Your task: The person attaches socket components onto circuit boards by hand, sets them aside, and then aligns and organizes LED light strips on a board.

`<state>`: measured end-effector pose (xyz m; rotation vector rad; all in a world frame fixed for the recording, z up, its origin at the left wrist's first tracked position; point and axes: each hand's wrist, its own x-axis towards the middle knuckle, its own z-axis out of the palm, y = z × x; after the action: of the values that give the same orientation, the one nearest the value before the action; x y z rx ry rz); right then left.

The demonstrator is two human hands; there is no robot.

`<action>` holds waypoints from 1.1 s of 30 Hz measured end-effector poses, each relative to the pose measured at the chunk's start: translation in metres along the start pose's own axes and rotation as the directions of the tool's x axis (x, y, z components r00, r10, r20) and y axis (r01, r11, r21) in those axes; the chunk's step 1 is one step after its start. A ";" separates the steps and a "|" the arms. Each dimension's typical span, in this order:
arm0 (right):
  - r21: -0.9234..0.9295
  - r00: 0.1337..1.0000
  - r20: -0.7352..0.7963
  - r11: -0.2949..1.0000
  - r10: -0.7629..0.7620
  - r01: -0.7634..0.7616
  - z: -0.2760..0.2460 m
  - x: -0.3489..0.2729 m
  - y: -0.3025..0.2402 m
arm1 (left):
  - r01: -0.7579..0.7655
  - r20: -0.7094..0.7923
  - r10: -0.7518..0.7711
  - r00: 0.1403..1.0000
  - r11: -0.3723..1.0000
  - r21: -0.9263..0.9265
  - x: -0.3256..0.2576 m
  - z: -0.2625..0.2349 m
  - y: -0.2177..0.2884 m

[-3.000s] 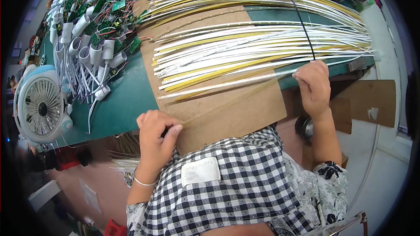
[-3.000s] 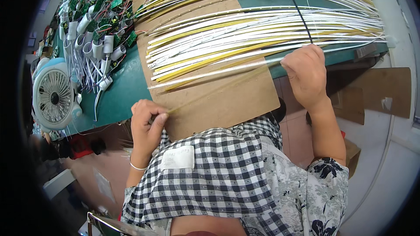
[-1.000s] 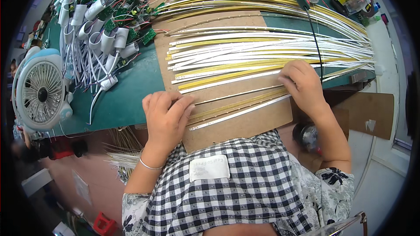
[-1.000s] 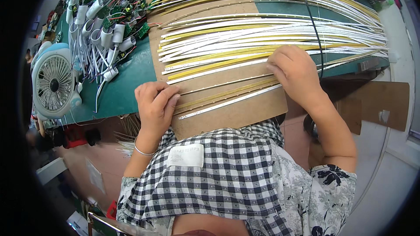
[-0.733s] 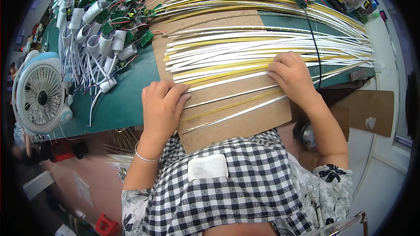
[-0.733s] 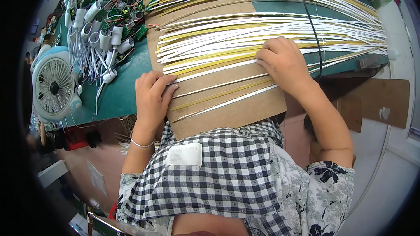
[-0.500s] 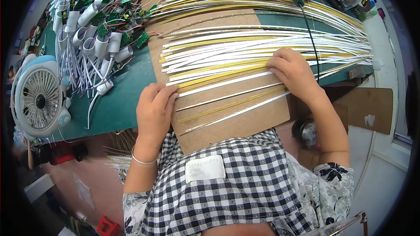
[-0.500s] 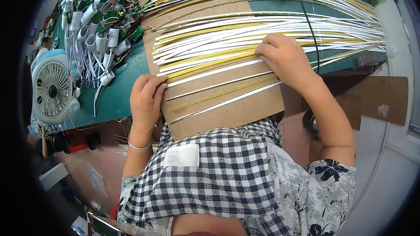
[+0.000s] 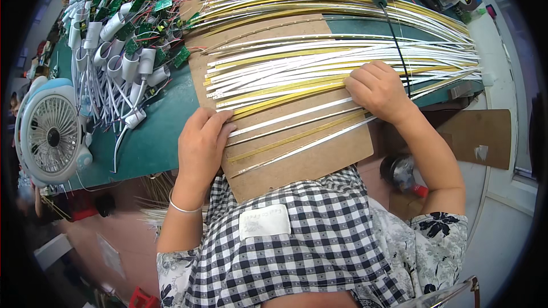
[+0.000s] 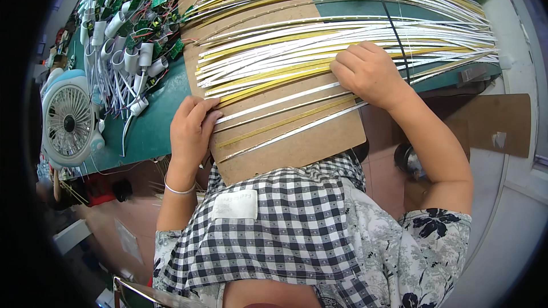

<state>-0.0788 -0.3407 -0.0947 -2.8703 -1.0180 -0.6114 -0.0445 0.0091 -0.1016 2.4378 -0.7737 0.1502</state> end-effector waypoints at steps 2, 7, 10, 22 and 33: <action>0.008 1.000 0.003 1.000 0.010 -0.010 0.003 -0.004 0.001 | -0.014 -0.034 0.015 0.999 0.999 0.034 0.002 0.005 -0.003; 0.046 0.998 0.002 0.997 0.057 -0.057 0.002 -0.004 0.001 | -0.075 -0.077 0.084 0.993 0.990 0.117 0.003 0.004 0.000; 0.078 0.992 0.024 0.989 0.127 -0.128 -0.010 -0.003 -0.007 | -0.048 -0.006 0.049 0.999 0.990 0.130 -0.005 -0.001 0.004; 0.124 0.933 0.245 0.946 0.263 -0.300 -0.015 -0.014 -0.045 | 0.023 0.058 -0.047 0.997 0.931 0.365 0.002 -0.013 0.020; 0.178 0.936 0.146 0.922 0.321 -0.344 -0.030 -0.008 -0.045 | -0.204 0.506 0.034 0.862 0.937 0.284 -0.026 -0.007 0.030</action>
<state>-0.1225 -0.3145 -0.0742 -2.8237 -0.5384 -0.3018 -0.0822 0.0062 -0.0882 2.7845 -1.2111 -0.3474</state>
